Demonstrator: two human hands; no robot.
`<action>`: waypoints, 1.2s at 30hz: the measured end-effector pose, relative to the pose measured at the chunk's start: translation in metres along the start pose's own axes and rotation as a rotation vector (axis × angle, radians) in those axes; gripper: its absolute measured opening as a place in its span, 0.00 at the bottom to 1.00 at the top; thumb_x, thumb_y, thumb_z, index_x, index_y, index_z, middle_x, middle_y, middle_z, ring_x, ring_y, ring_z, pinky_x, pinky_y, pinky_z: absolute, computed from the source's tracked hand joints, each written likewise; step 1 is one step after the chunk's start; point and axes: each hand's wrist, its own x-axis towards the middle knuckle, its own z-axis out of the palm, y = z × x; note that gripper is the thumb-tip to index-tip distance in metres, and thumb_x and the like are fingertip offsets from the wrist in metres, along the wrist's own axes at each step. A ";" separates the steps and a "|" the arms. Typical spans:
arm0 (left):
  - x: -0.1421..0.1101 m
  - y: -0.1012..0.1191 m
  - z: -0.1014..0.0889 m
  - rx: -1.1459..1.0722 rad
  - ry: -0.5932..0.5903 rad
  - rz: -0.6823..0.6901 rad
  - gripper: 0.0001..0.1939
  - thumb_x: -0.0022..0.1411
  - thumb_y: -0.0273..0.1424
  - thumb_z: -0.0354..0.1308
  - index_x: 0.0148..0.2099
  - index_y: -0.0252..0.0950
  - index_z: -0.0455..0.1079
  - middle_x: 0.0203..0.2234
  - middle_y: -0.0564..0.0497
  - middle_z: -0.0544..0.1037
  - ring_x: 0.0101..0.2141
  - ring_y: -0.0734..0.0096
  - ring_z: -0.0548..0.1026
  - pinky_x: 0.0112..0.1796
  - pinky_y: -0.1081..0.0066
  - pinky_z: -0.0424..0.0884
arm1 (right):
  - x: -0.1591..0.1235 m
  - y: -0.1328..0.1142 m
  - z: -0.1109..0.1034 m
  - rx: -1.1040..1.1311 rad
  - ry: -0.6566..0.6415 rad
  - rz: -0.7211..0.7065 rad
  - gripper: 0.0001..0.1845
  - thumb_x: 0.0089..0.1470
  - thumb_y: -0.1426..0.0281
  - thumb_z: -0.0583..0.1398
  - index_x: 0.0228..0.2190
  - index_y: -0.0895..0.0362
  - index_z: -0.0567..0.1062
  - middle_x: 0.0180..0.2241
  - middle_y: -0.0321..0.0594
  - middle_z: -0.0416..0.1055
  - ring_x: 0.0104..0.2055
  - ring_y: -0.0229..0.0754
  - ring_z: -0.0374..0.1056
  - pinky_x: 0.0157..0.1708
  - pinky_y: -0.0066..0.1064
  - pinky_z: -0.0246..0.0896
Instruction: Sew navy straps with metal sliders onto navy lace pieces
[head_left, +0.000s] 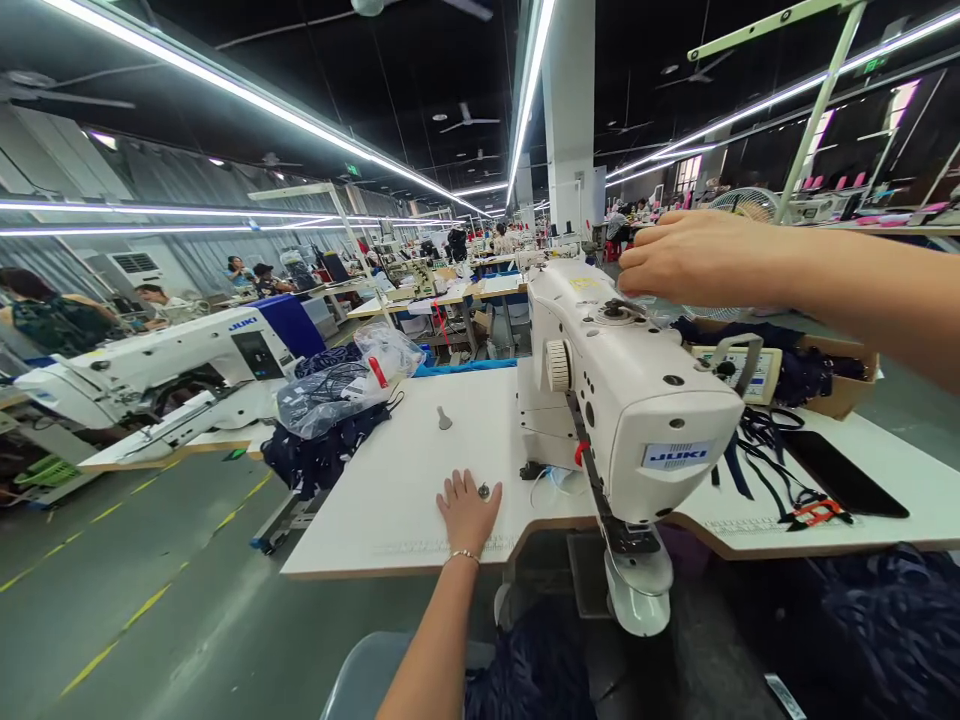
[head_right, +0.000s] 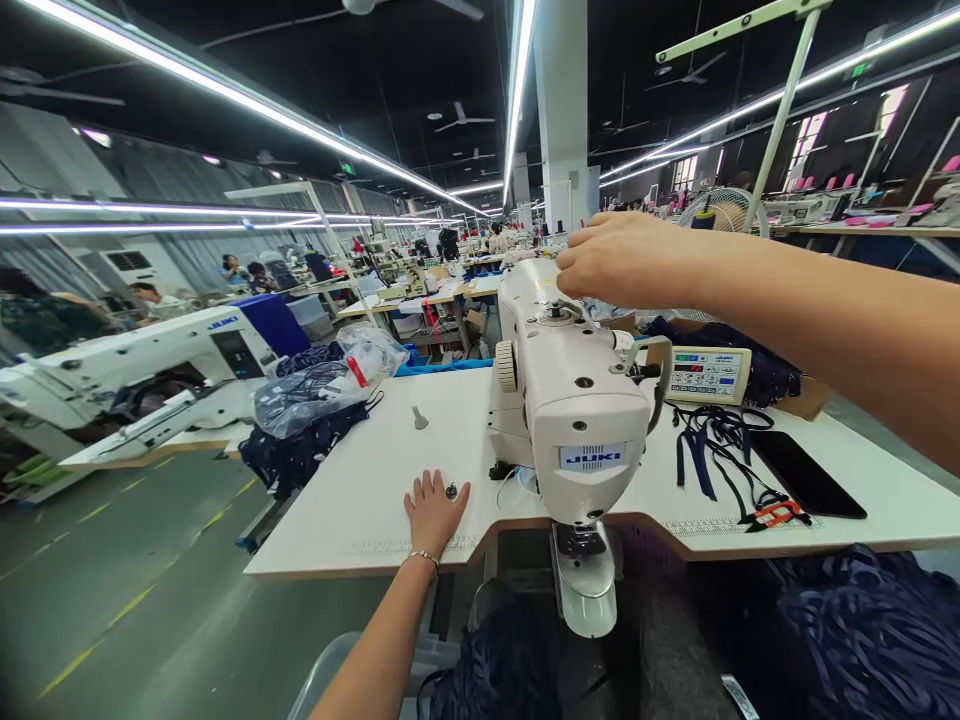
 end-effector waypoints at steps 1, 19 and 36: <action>0.000 0.000 0.000 -0.003 0.006 0.002 0.45 0.62 0.57 0.37 0.68 0.26 0.49 0.68 0.36 0.49 0.67 0.43 0.44 0.62 0.46 0.41 | 0.004 -0.001 0.003 0.015 0.020 0.015 0.18 0.65 0.70 0.49 0.29 0.57 0.75 0.34 0.40 0.72 0.44 0.44 0.64 0.44 0.39 0.51; -0.003 -0.009 -0.004 -0.366 0.135 0.213 0.16 0.66 0.37 0.56 0.53 0.35 0.68 0.49 0.45 0.72 0.45 0.62 0.73 0.45 0.56 0.72 | -0.016 -0.022 0.010 0.961 0.016 0.391 0.26 0.59 0.48 0.55 0.24 0.56 0.74 0.22 0.36 0.66 0.24 0.37 0.60 0.26 0.31 0.52; -0.119 0.024 -0.059 -0.969 -0.007 0.178 0.28 0.64 0.53 0.48 0.48 0.34 0.73 0.32 0.48 0.76 0.31 0.68 0.76 0.37 0.66 0.75 | -0.210 -0.208 0.155 2.835 0.545 1.464 0.29 0.68 0.58 0.42 0.42 0.61 0.76 0.37 0.45 0.73 0.35 0.38 0.71 0.34 0.28 0.72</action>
